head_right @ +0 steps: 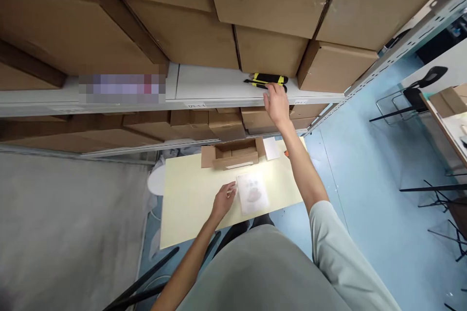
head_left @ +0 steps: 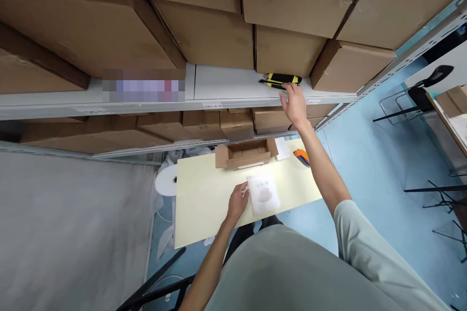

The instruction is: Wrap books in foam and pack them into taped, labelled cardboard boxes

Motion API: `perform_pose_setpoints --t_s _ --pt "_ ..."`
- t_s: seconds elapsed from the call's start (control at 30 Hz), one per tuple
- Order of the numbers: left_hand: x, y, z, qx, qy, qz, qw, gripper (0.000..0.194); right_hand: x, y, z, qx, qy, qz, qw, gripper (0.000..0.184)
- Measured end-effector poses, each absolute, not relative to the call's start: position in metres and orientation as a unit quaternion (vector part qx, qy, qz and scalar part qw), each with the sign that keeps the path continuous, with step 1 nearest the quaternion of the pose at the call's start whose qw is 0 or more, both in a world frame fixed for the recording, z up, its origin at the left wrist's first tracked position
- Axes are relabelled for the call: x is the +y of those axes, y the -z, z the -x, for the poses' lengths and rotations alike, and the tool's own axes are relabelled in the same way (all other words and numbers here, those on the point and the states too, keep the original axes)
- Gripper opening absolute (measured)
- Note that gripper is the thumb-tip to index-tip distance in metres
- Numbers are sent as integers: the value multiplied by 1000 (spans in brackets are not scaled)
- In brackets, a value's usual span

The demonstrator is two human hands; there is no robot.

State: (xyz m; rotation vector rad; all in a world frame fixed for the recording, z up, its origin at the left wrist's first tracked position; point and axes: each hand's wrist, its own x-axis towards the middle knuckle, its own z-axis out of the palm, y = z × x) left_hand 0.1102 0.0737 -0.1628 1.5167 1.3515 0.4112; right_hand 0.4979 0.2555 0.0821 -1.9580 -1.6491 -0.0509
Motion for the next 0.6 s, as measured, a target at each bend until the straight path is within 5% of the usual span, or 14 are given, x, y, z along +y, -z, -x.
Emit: perform_pose_setpoints --t_s 0.27,0.6 --pt "83 145 -107 569 -192 -614 512 33 303 -69 -536 -643 15 738 206 35" --pt "80 127 -110 575 -181 -615 508 31 299 -77 -547 -663 -4 719 207 40"
